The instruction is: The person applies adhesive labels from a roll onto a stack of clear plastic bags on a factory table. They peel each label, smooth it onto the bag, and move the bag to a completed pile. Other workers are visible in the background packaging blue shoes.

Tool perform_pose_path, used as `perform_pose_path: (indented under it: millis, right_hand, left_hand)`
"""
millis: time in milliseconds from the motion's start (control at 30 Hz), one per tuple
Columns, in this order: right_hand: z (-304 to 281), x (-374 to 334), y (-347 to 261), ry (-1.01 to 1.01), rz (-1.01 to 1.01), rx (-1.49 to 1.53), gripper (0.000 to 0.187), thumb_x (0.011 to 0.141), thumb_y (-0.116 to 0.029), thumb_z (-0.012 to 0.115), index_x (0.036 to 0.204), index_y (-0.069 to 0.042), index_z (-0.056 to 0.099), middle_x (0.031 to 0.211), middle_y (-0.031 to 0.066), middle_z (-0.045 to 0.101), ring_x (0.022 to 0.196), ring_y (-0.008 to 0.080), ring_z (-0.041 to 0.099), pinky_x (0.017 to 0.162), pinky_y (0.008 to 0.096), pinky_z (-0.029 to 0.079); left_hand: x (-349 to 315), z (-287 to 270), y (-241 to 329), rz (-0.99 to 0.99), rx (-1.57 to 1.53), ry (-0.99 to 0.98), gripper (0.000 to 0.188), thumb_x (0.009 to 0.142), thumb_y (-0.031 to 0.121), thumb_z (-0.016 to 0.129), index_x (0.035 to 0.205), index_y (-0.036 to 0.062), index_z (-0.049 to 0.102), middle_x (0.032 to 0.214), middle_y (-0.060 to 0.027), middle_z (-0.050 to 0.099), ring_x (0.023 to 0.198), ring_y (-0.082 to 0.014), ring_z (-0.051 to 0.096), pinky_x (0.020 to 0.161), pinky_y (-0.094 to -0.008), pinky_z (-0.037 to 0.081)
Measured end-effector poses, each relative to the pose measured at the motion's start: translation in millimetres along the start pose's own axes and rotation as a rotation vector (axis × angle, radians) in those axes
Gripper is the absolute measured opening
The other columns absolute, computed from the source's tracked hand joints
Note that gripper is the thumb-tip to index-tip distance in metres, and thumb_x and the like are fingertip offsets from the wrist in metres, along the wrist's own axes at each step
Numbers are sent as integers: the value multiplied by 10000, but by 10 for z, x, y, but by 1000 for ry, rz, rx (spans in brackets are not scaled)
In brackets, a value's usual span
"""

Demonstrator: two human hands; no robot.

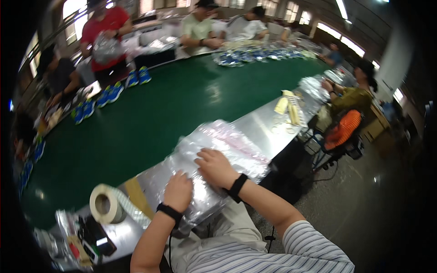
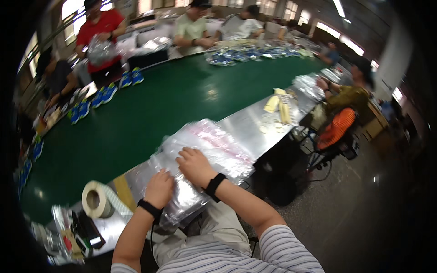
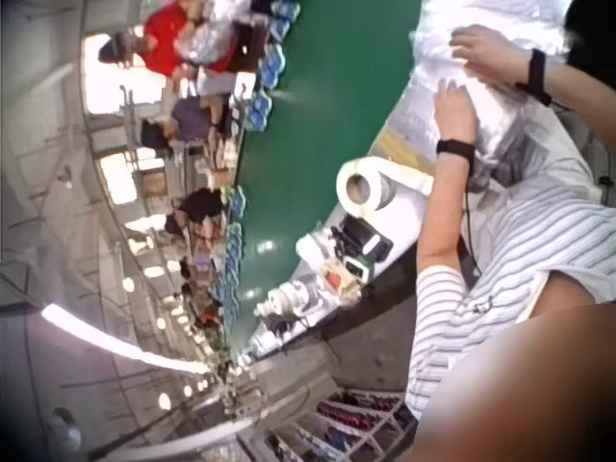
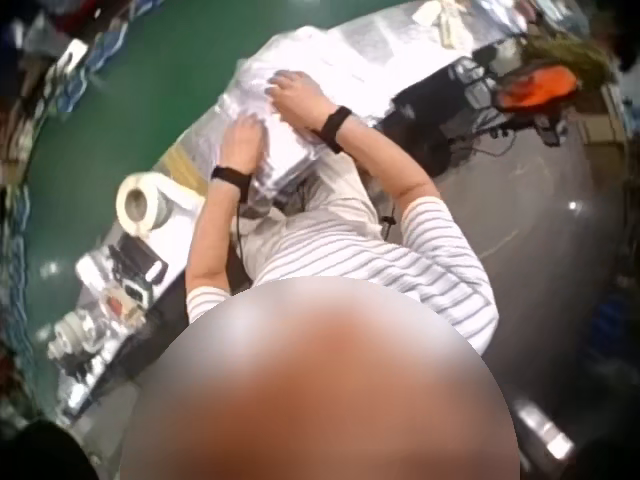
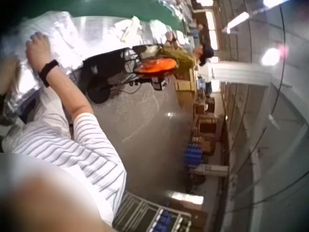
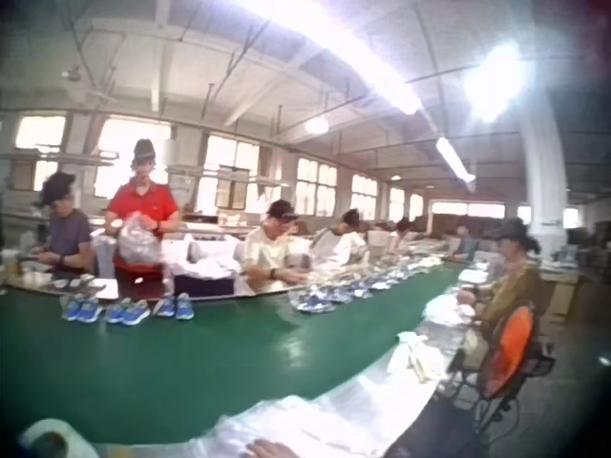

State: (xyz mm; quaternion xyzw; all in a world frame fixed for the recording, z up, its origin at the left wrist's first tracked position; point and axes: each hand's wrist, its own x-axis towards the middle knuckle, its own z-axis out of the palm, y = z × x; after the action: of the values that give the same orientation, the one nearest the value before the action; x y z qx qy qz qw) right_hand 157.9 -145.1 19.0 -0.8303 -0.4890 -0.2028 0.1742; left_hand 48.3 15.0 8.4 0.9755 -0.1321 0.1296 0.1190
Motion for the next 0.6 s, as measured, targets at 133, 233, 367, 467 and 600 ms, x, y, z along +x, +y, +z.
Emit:
perform_pose_path:
  millis: [133,233,367,467,600]
  right_hand:
    - [-30,-191,374,-217,408,-80,685,819,-433,636,1372,-108,396,1350,164,439,1274,323,391,984,529,331]
    - [-57,-267,452,-248,560,-70,713,842,-484,600,1396,-98,372,1400,192,386,1301,357,349,998,564,301]
    - [-123,-276,202,-8,465,-89,680,860,-459,590,1386,-83,379,1397,205,379,1291,369,352,1003,560,299]
    - [-240,-371,-236,-3,339,210,540,855,-321,638,1296,-63,464,1313,176,456,1227,341,416,997,477,346]
    - [-262,-389,-776,-96,253,711,297,872,-234,617,1077,-22,578,1147,160,563,1087,317,520,919,387,431]
  left_hand:
    - [-383,46,-318,-253,123,-147,480,694,269,720,1117,78,599,1253,-136,523,1143,-315,488,904,-472,412]
    - [-923,-173,-256,-291,174,-157,529,755,263,695,1193,10,542,1310,-192,483,1181,-323,476,922,-488,400]
    - [-1725,-552,114,-452,-323,-104,274,909,262,571,900,2,658,855,-204,636,799,-365,590,730,-426,452]
    - [-2145,-610,205,-940,-557,-352,417,938,337,528,893,-63,634,829,-222,648,710,-330,586,681,-428,443]
    - [-2237,-261,222,-1133,-708,-183,473,939,391,520,941,-63,653,824,-209,662,723,-273,584,691,-412,441]
